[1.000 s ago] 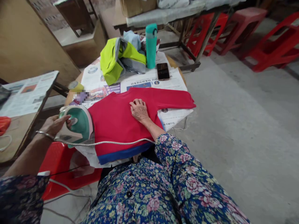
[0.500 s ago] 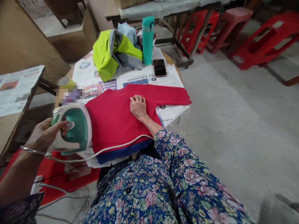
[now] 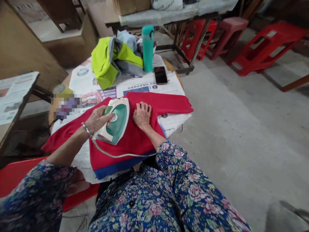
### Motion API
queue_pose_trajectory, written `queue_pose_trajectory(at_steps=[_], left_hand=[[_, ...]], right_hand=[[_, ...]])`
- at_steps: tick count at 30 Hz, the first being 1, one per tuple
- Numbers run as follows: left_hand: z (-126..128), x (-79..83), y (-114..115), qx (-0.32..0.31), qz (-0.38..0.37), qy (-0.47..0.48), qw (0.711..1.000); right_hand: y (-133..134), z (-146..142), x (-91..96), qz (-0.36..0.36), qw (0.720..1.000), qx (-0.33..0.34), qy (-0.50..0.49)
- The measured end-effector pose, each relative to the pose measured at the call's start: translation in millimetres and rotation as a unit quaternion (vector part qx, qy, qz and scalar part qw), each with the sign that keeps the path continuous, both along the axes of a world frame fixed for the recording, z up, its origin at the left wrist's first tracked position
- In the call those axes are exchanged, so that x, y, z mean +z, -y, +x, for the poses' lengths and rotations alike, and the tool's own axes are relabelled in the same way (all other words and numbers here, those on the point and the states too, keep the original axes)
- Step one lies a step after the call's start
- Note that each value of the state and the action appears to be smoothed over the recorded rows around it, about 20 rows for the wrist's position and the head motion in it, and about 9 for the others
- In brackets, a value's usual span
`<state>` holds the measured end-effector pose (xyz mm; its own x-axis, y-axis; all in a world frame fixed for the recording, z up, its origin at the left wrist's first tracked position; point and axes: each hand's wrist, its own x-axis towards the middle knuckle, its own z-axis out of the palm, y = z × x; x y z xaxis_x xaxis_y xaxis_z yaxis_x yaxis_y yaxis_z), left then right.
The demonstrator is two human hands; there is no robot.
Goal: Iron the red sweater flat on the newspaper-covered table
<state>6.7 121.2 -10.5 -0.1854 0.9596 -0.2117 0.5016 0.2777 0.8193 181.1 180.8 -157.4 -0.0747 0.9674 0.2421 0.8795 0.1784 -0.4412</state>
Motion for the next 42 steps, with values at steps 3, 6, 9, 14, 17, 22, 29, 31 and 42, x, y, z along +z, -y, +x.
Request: queue_pose_trajectory(at_steps=[3, 6, 9, 14, 17, 22, 29, 31, 42], left_hand=[[2.6, -0.3, -30.4, -0.009, 0.001, -0.004, 1.0], [4.5, -3.1, -63.2, -0.002, 0.004, -0.009, 1.0], [6.7, -6.9, -89.0, 0.043, 0.026, -0.007, 0.999], [-0.9, -4.1, -83.0, 0.055, 0.046, -0.092, 0.993], [-17.7, 3.5, -47.9, 0.022, 0.002, -0.14, 0.99], [-47.6, 11.6, 19.8, 0.034, -0.031, -0.187, 0.981], [-47.4, 5.0, 45.8, 0.012, -0.023, -0.165, 0.986], [-37.3, 6.7, 33.4, -0.004, -0.023, -0.15, 0.988], [-24.0, 19.9, -6.4, 0.062, -0.008, -0.161, 0.985]], right_hand=[[2.2, -0.2, 0.5, 0.011, 1.0, 0.021, -0.007], [4.0, -1.0, 1.6, 0.014, 0.999, 0.038, -0.014], [4.7, -2.7, 4.6, -0.007, 0.999, 0.044, 0.002], [2.7, -6.3, 8.0, -0.013, 0.999, 0.043, -0.01], [1.4, -8.0, 8.3, -0.013, 0.998, 0.049, -0.03], [0.8, -9.9, 7.9, -0.029, 0.997, 0.059, -0.038], [1.6, -12.4, 8.7, -0.049, 0.996, 0.07, -0.008], [2.4, -11.7, 11.0, -0.057, 0.996, 0.07, 0.0], [-0.8, -8.3, 13.8, -0.059, 0.995, 0.076, 0.007]])
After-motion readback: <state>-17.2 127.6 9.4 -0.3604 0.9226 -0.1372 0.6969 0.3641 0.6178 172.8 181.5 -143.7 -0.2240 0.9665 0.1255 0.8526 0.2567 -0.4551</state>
